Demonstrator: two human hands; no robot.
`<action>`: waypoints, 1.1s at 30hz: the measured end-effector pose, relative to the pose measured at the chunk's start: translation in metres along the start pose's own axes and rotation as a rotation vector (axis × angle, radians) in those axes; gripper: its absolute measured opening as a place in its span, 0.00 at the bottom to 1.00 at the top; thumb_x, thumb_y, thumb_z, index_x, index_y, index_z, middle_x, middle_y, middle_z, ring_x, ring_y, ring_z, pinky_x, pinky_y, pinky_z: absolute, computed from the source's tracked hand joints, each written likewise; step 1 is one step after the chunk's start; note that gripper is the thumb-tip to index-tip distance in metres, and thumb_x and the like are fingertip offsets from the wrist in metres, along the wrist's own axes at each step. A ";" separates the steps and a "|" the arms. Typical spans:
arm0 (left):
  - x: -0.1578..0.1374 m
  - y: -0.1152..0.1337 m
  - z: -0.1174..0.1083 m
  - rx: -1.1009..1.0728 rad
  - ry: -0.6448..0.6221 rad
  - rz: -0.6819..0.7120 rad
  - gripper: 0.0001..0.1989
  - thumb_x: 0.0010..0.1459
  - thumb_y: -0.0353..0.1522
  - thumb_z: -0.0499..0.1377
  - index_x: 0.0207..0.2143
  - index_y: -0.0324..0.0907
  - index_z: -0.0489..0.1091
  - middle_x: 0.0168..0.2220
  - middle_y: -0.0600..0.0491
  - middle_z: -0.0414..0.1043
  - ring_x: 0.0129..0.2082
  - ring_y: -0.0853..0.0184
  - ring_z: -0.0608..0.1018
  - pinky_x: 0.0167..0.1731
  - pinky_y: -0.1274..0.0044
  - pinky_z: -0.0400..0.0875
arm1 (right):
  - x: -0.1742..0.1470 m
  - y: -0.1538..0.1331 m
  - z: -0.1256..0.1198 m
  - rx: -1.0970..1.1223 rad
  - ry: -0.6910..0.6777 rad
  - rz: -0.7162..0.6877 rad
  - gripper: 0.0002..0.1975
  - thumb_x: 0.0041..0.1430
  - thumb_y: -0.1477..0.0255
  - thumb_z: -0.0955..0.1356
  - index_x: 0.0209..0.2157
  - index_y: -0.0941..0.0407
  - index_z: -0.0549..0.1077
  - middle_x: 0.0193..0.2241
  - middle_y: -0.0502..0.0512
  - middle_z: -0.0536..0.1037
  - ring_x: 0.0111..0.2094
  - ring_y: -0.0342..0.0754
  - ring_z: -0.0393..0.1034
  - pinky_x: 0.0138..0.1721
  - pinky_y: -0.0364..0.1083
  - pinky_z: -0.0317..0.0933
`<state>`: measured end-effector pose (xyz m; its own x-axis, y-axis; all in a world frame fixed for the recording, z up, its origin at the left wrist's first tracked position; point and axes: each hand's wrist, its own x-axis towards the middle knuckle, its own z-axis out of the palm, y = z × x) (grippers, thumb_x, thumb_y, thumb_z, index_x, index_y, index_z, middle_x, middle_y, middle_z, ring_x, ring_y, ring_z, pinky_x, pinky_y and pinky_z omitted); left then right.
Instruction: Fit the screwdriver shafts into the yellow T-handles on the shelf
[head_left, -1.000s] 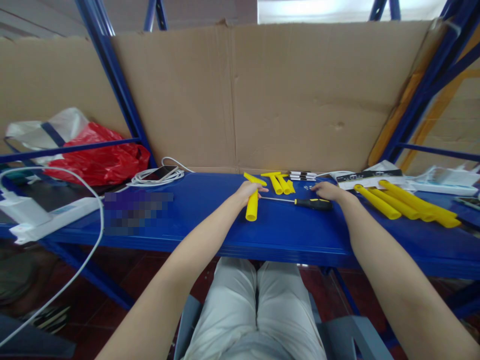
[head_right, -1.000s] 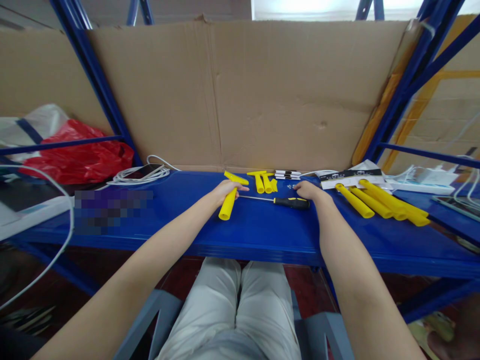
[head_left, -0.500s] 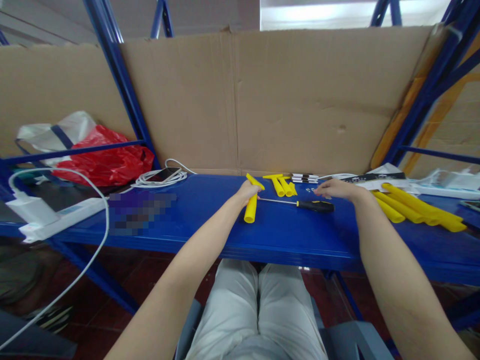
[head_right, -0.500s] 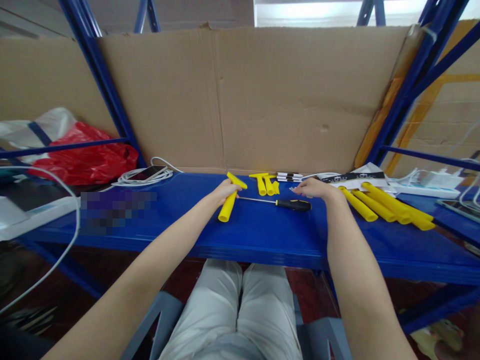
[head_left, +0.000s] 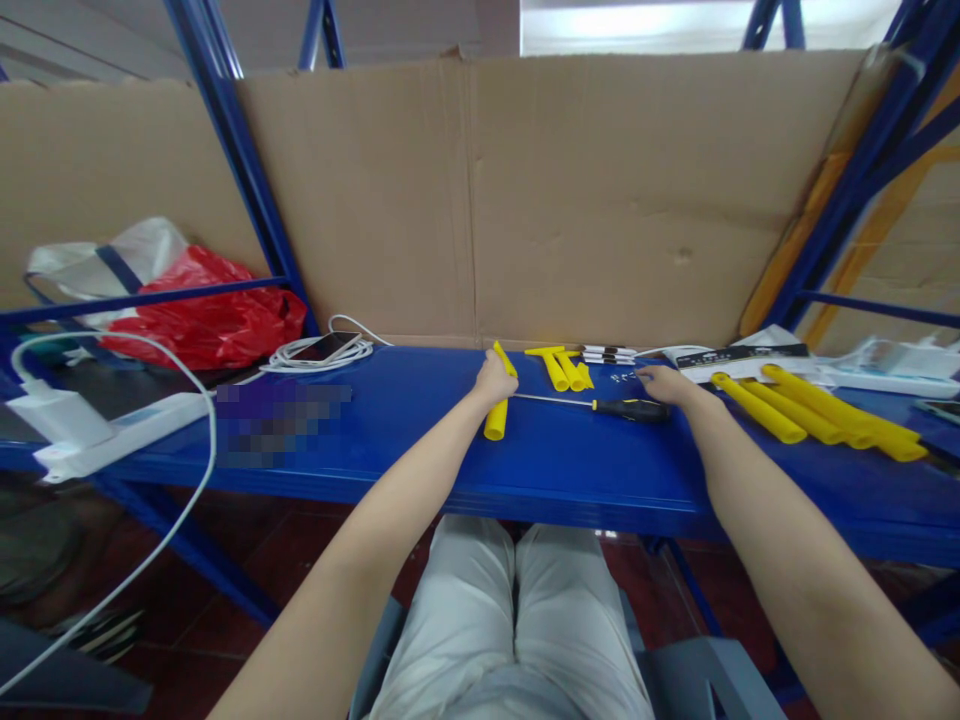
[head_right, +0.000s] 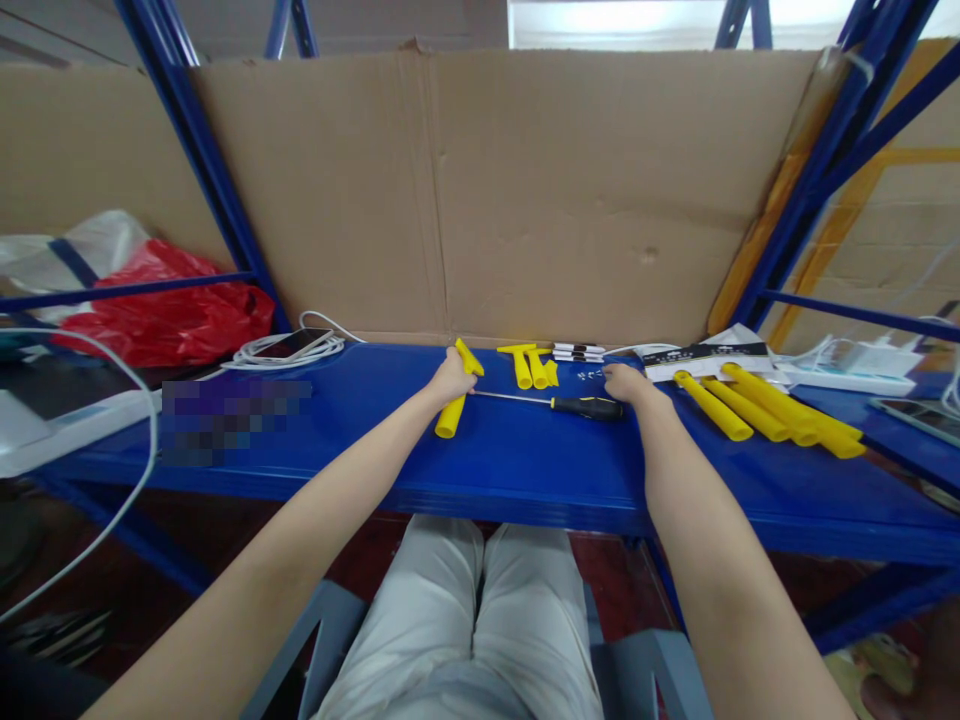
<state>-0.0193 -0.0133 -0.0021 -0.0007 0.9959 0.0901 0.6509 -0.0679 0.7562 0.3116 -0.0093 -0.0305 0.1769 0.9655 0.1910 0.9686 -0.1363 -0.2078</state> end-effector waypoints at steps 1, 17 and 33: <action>0.000 0.000 0.000 0.001 0.006 0.000 0.27 0.54 0.19 0.63 0.54 0.39 0.57 0.49 0.38 0.76 0.51 0.55 0.80 0.46 0.71 0.75 | 0.001 -0.001 0.002 -0.009 0.001 0.005 0.26 0.55 0.75 0.64 0.55 0.59 0.79 0.55 0.64 0.79 0.57 0.57 0.72 0.59 0.49 0.63; 0.007 -0.006 0.001 -0.009 0.069 0.039 0.30 0.48 0.16 0.64 0.51 0.41 0.58 0.53 0.37 0.73 0.56 0.52 0.77 0.49 0.70 0.74 | -0.053 -0.048 -0.064 0.006 -0.383 -0.210 0.21 0.35 0.56 0.79 0.34 0.49 0.84 0.41 0.57 0.84 0.48 0.64 0.76 0.49 0.54 0.68; 0.016 -0.013 -0.001 -0.013 0.064 0.071 0.27 0.52 0.17 0.62 0.51 0.40 0.59 0.51 0.39 0.74 0.52 0.54 0.80 0.47 0.70 0.76 | -0.045 -0.033 -0.053 -0.081 0.573 -0.058 0.17 0.56 0.74 0.64 0.43 0.53 0.80 0.44 0.65 0.74 0.52 0.64 0.62 0.49 0.60 0.57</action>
<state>-0.0287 0.0035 -0.0103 -0.0032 0.9828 0.1848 0.6412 -0.1398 0.7545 0.2811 -0.0596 0.0185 0.1679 0.7005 0.6936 0.9858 -0.1254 -0.1120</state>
